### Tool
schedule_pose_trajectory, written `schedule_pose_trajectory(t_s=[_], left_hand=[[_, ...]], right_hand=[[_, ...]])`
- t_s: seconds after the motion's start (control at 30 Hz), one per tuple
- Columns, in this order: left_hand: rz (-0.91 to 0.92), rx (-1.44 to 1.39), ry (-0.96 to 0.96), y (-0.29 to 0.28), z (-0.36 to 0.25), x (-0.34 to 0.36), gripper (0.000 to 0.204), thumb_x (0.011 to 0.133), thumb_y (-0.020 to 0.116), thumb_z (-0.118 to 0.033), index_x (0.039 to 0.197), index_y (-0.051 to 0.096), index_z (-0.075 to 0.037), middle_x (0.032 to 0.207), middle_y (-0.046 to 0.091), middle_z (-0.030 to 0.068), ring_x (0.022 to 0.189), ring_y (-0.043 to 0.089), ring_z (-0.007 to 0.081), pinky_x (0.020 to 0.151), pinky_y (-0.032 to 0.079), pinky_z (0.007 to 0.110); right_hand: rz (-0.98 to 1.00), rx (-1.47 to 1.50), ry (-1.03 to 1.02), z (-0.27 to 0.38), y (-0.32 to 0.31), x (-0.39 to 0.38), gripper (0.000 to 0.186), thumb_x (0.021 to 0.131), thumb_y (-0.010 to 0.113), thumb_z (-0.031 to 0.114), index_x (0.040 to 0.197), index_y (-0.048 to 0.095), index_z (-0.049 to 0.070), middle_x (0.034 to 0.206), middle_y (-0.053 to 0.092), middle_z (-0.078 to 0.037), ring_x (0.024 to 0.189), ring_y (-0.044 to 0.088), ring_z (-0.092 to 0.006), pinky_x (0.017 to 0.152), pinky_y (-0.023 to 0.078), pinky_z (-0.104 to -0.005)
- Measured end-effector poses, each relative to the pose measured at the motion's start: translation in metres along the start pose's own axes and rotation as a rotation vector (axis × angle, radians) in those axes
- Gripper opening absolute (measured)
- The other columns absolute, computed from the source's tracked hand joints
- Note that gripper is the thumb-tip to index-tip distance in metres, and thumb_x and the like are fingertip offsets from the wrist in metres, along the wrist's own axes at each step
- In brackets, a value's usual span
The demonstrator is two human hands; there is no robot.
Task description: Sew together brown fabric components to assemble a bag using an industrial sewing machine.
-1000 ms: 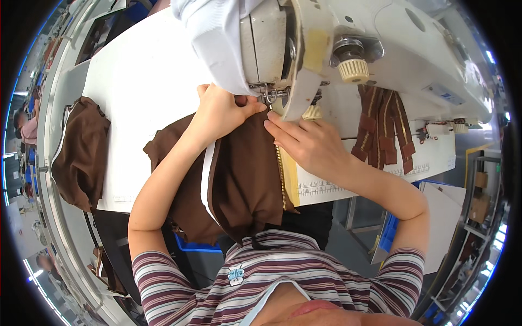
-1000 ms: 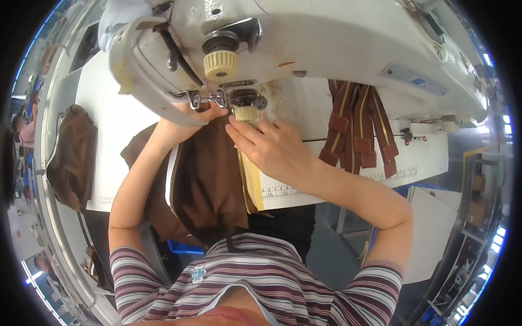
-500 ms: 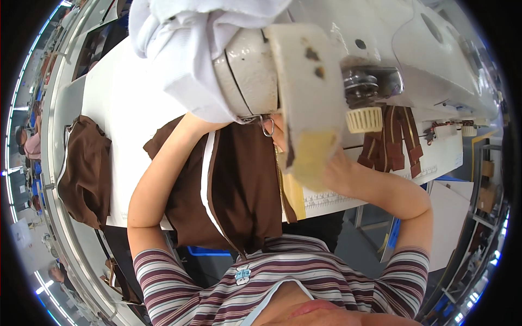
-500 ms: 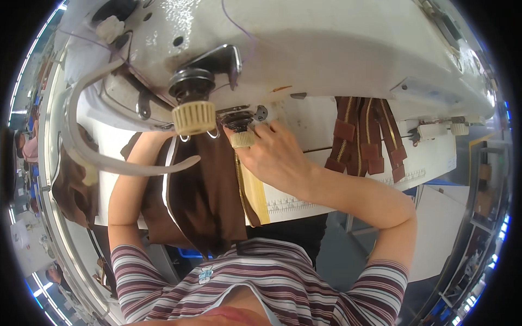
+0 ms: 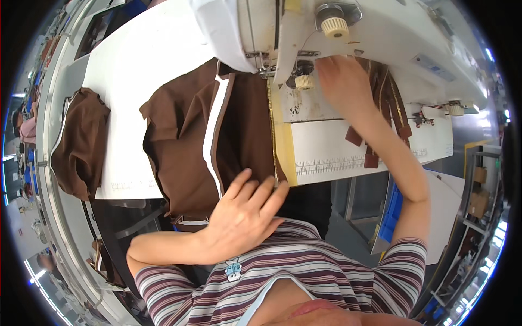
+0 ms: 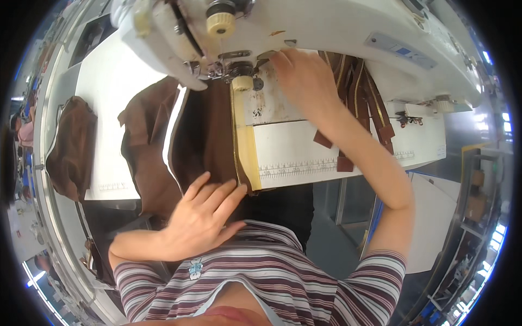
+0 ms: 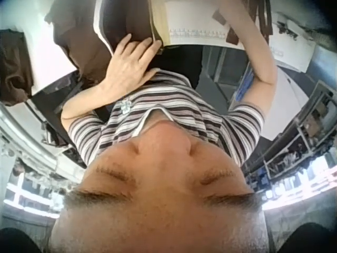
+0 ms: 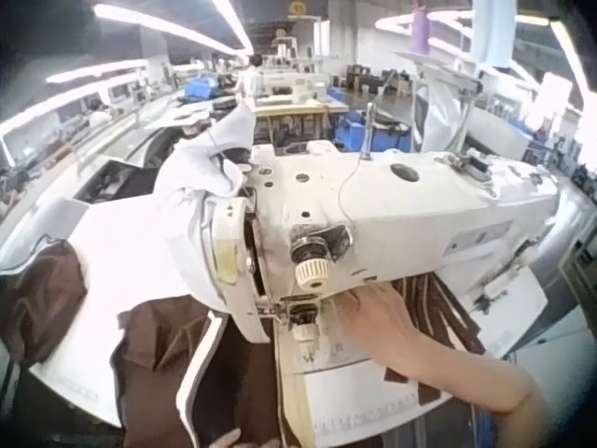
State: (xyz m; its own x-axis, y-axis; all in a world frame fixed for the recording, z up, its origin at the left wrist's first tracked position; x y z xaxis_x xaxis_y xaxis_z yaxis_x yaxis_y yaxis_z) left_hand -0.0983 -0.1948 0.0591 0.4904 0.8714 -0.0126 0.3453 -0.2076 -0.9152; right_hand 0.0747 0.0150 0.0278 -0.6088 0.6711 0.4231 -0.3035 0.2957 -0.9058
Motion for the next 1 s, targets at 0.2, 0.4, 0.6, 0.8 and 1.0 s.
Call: schedule_pose_trajectory(t_s=[0.2,0.4,0.6,0.8,1.0], left_hand=[[-0.525,0.280,-0.053,0.076,0.026,-0.033,0.039,0.069,0.071,-0.020,0.107,0.064,-0.011,0.117,0.062,0.0039,0.102,0.058,0.0202,0.098,0.033,0.045],[-0.442,-0.175,-0.027,0.013,0.041,-0.024,0.024,0.071,0.068,0.000,0.094,0.067,-0.005,0.087,0.069,0.0064,0.078,0.064,0.0237,0.084,0.048,0.041],[-0.320,-0.191,-0.142,-0.095,0.067,0.005,0.010,0.080,0.070,-0.011,0.078,0.067,-0.002,0.069,0.064,0.0106,0.061,0.058,0.0241,0.062,0.047,0.031],[-0.308,0.087,-0.334,-0.154,0.058,0.030,0.008,0.086,0.061,-0.004,0.089,0.066,0.002,0.073,0.064,0.0108,0.067,0.061,0.0111,0.065,0.048,0.028],[-0.390,0.057,0.256,-0.026,0.025,-0.009,0.019,0.067,0.062,-0.010,0.085,0.064,-0.004,0.068,0.056,0.0019,0.063,0.058,0.0166,0.063,0.044,0.029]], right_hand=[[0.111,0.404,-0.732,0.098,-0.030,-0.112,0.030,0.081,0.059,0.013,0.112,0.058,0.010,0.129,0.055,-0.011,0.116,0.054,-0.0227,0.091,0.047,-0.0336],[-0.060,0.284,-0.749,0.105,-0.016,-0.119,0.024,0.076,0.062,0.011,0.100,0.062,0.007,0.101,0.059,-0.007,0.092,0.058,-0.0195,0.075,0.049,-0.0284],[-0.071,0.681,-0.513,0.103,-0.030,-0.104,0.019,0.067,0.066,0.008,0.085,0.059,0.004,0.084,0.055,-0.006,0.073,0.058,-0.0208,0.064,0.050,-0.0295],[-0.023,0.450,-0.740,0.111,-0.006,-0.134,0.014,0.073,0.065,0.010,0.084,0.057,0.006,0.091,0.056,-0.005,0.082,0.057,-0.0172,0.069,0.048,-0.0271],[-0.131,0.220,-0.681,0.113,-0.015,-0.126,0.019,0.078,0.060,0.014,0.094,0.061,0.004,0.105,0.059,-0.006,0.104,0.057,-0.0204,0.088,0.047,-0.0321]])
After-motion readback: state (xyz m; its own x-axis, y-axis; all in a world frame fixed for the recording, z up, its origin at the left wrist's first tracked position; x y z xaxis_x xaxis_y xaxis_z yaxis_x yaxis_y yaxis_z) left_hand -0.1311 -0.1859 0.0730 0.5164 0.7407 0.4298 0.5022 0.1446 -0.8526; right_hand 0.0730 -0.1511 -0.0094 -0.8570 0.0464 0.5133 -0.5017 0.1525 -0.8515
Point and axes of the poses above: each hand's wrist, its own x-axis towards the middle knuckle, its own y-axis out of the palm, z = x × y, the point moved 2 cm from there along x, towards the middle knuckle
